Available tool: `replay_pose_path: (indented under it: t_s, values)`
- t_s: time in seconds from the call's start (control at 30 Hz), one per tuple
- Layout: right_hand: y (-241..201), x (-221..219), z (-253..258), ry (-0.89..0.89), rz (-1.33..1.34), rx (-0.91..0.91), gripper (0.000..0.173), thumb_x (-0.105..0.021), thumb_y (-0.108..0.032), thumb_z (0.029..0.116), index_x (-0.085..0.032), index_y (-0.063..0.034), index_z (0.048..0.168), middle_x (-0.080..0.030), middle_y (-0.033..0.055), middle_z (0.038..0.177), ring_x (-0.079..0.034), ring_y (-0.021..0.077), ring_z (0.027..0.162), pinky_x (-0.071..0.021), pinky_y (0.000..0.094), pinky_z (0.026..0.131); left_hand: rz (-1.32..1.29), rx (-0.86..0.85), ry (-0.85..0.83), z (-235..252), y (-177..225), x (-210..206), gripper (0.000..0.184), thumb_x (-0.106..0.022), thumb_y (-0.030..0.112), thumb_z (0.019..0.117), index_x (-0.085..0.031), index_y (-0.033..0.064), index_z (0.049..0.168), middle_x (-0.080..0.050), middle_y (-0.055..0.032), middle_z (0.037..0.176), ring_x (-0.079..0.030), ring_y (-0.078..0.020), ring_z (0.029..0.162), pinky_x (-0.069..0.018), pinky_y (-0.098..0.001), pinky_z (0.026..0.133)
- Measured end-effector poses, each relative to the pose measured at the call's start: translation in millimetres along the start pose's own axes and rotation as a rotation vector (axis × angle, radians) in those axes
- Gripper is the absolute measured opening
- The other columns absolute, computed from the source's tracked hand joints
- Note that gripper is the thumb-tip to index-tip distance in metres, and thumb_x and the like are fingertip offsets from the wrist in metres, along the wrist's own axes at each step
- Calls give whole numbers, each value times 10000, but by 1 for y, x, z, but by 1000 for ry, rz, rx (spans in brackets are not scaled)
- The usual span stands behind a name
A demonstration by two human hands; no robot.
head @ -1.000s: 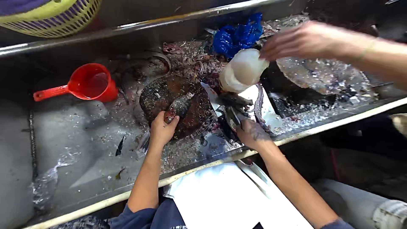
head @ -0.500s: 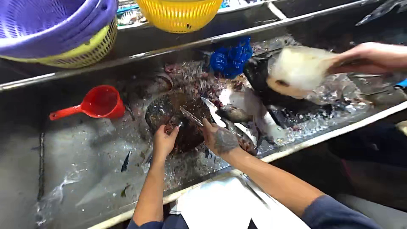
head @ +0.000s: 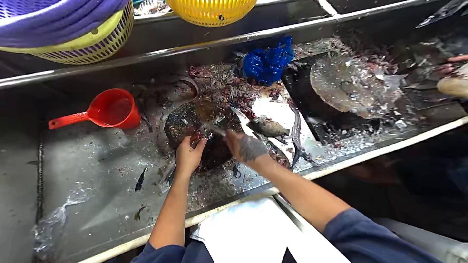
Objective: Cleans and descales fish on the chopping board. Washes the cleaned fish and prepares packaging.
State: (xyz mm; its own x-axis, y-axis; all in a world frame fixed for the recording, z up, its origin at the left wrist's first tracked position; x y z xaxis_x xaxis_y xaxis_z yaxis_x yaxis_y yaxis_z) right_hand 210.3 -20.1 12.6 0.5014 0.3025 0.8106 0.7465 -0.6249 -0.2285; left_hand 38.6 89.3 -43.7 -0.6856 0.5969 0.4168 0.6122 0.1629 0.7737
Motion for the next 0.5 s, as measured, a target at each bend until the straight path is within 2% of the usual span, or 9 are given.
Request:
replay_pose_path:
  t_s: [0.07,0.1,0.17,0.2,0.3,0.37,0.43,0.5]
  values:
    - [16,-6,14,99,19,-47,406,-384,-431,1103,-558,-179,1370,-709,210,1052,-712,434,952,-568,632,770,-40,32,15,-4,-8,-7,509,-728,432,949,-626,64,1285,-706,-140,956,-664,-209,654,-592,-417,639]
    - [14,-17,5,115,46,-47,416,-374,-416,1104,-525,-177,1409,-703,208,1051,-714,429,933,-576,625,756,-52,46,25,-6,-8,-8,506,-722,424,956,-617,65,1298,-705,-142,951,-660,-204,616,-595,-405,601]
    - [2,-30,-27,35,56,-48,473,-347,-406,1106,-460,-174,1502,-704,203,1108,-713,414,993,-578,604,824,-52,53,32,-5,1,-4,492,-693,407,980,-612,57,1316,-704,-154,1069,-676,-205,637,-607,-401,601]
    - [2,-30,-37,-12,64,-53,472,-343,-411,1109,-467,-168,1495,-706,195,1120,-711,404,1025,-573,588,861,-55,60,25,-7,3,-3,486,-683,398,989,-609,52,1322,-704,-154,1095,-682,-202,652,-609,-395,611]
    - [17,-12,-4,28,116,-51,438,-358,-412,1111,-543,-149,1408,-717,211,1087,-705,427,1027,-555,624,866,-115,71,21,-11,6,-9,443,-681,362,1001,-598,53,1307,-713,-106,882,-663,-156,557,-590,-320,530]
    - [25,-18,11,108,165,-71,406,-374,-405,1109,-536,-159,1387,-715,211,1030,-714,436,956,-564,635,798,-217,87,41,-13,4,-19,431,-659,340,1018,-574,47,1322,-707,-112,857,-661,-163,540,-591,-310,510]
    - [15,-38,-20,75,186,-33,435,-359,-378,1102,-491,-158,1454,-716,184,1029,-723,398,933,-585,600,797,-316,87,90,-12,8,-24,400,-625,319,1041,-565,36,1318,-689,-121,860,-645,-167,523,-591,-312,495]
    - [13,-41,-49,-3,168,-27,450,-350,-399,1107,-505,-142,1443,-720,170,1039,-725,375,965,-581,570,838,-372,89,122,-10,13,-24,373,-605,292,1054,-556,29,1315,-679,-120,848,-634,-156,517,-577,-301,486]
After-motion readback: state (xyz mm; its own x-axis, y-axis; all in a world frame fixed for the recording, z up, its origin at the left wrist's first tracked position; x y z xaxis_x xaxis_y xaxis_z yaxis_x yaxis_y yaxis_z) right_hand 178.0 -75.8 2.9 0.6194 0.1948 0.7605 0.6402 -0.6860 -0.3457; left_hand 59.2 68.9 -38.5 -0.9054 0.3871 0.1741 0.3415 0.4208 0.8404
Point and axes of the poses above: each hand's wrist, its own z-axis towards the middle knuckle, its own x-axis out of the back of the hand, y = z × x, the point moved 8 cm from there along z, towards the middle knuckle
